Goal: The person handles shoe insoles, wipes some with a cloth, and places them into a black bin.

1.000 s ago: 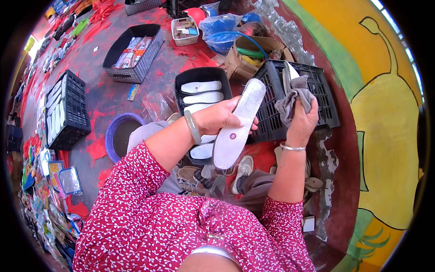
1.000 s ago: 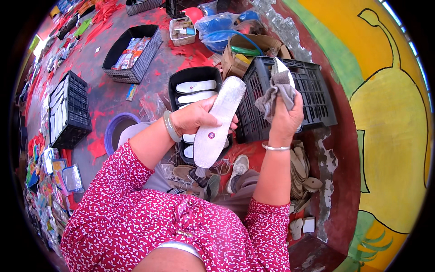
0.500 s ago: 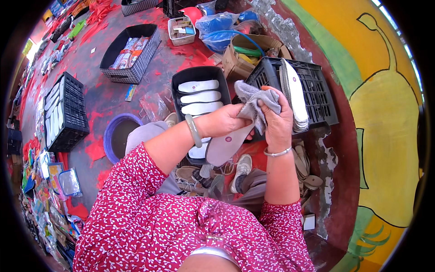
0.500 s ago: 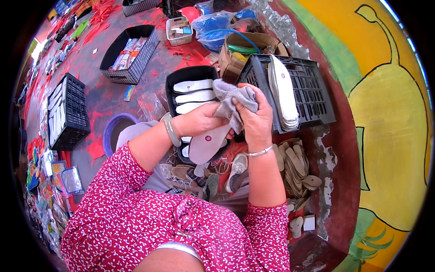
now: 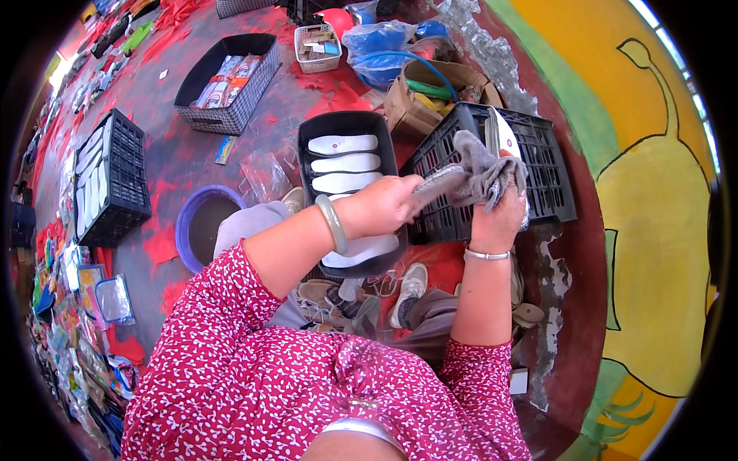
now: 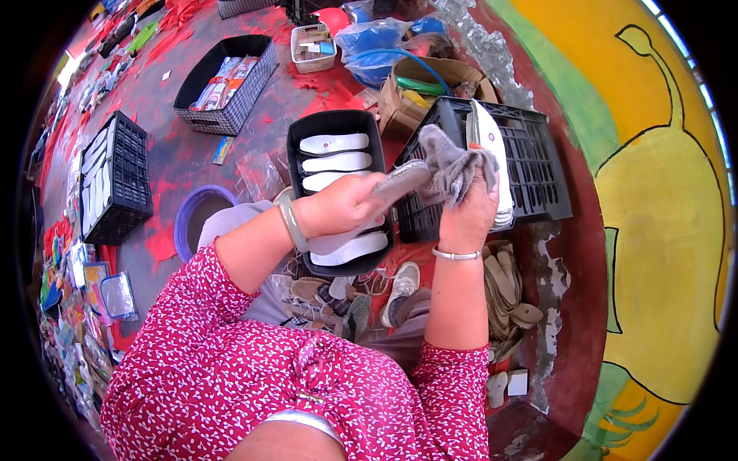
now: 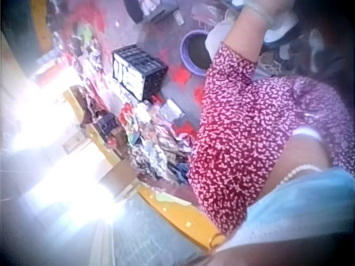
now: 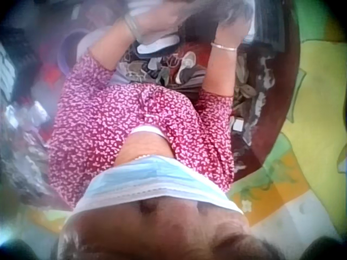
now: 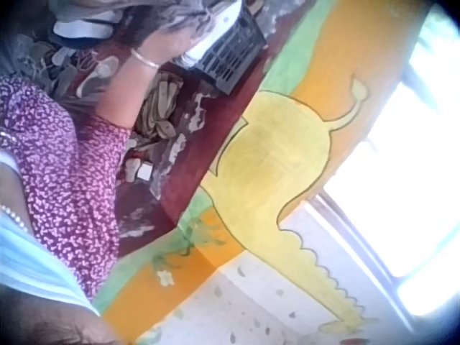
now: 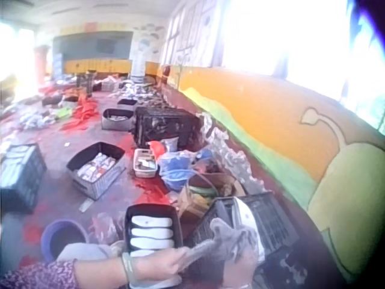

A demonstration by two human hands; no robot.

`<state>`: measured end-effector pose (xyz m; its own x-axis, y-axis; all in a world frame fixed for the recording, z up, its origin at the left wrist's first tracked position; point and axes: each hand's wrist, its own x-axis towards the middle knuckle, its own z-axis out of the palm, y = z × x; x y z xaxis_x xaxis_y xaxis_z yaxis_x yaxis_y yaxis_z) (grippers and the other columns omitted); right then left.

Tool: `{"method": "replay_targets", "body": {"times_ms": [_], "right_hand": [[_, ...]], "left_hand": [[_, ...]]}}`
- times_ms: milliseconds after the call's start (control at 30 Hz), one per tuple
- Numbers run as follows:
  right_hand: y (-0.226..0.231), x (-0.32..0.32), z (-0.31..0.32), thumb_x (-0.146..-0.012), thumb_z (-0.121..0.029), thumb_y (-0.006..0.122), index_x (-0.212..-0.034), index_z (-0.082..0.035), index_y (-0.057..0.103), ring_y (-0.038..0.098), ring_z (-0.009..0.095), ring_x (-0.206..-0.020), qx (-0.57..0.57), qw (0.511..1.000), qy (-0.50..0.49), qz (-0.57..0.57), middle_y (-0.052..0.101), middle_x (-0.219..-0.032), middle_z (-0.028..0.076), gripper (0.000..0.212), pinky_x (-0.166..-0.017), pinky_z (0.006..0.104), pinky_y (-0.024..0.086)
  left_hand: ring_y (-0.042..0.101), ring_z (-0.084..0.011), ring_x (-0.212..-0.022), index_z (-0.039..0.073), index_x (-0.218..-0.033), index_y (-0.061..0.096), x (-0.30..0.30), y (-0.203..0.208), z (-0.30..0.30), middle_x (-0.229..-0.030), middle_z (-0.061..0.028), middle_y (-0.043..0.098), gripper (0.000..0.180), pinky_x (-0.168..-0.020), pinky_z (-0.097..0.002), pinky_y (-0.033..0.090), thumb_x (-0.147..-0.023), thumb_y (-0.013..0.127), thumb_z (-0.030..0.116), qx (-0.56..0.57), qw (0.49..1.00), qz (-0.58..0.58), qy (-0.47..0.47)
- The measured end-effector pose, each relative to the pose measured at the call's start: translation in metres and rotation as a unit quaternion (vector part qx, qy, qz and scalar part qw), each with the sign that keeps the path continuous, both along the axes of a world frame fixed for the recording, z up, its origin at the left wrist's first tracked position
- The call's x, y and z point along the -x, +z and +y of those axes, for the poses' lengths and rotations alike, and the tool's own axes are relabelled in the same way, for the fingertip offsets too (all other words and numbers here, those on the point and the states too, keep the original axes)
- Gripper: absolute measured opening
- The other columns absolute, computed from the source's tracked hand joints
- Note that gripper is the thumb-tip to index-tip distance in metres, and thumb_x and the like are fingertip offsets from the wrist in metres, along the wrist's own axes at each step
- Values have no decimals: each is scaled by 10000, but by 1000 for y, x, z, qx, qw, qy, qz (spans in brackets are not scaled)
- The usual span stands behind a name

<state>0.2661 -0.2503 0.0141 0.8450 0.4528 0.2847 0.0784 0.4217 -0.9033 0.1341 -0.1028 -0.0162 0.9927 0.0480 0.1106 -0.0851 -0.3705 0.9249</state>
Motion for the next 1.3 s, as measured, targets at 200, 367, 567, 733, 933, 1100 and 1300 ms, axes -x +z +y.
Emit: {"method": "replay_targets", "body": {"times_ms": [200,367,567,733,933,1100,1300], "right_hand": [[-5,38,22,-815,-72,610,-1191,-27,497,588,274,-943,254,873,-109,-402,561,-1114,128,395,-827,345,467],[-13,30,27,-764,-39,612,-1079,-18,545,581,351,-930,301,852,-140,-405,591,-998,161,323,-811,387,464],[-13,-20,0,-859,-40,577,-1016,-3,565,596,155,-794,186,958,-176,-128,614,-915,68,161,-719,269,480],[-1,-19,-9,-917,-82,490,-1146,5,507,583,168,-948,6,998,-57,-8,584,-1040,95,245,-815,288,485],[1,15,23,-910,-31,509,-1243,0,464,554,97,-959,-23,989,129,60,566,-1086,35,338,-849,224,444],[-9,26,38,-867,54,533,-1291,26,438,523,64,-962,98,989,110,-9,563,-1095,24,435,-841,201,432],[-14,47,44,-800,-21,581,-1257,-23,494,594,103,-870,303,931,135,-150,650,-933,107,465,-779,244,459]], "left_hand": [[602,-416,-786,-5,-953,482,2,0,-9,-810,-238,619,179,-695,-467,492,-781,488,44,-158,978,28,136],[591,-427,-827,-16,-1015,489,3,7,-16,-853,-262,611,270,-723,-472,482,-746,476,-5,-193,973,65,109],[649,-267,-823,8,-1053,487,2,13,-7,-884,-167,641,225,-724,-366,519,-839,527,63,21,993,31,110],[647,-152,-805,42,-1119,507,-3,14,6,-919,-73,643,268,-736,-317,540,-915,541,214,505,858,95,-10],[620,-119,-872,65,-1198,507,-10,3,-1,-1018,-35,614,292,-763,-288,518,-936,507,195,493,869,55,9],[593,-99,-864,79,-1188,514,-16,-5,1,-1023,-7,596,271,-743,-274,499,-937,496,178,456,886,7,82],[601,-138,-858,50,-1109,530,-20,-14,28,-982,-59,615,231,-752,-302,501,-927,513,192,456,867,-38,198]]}}
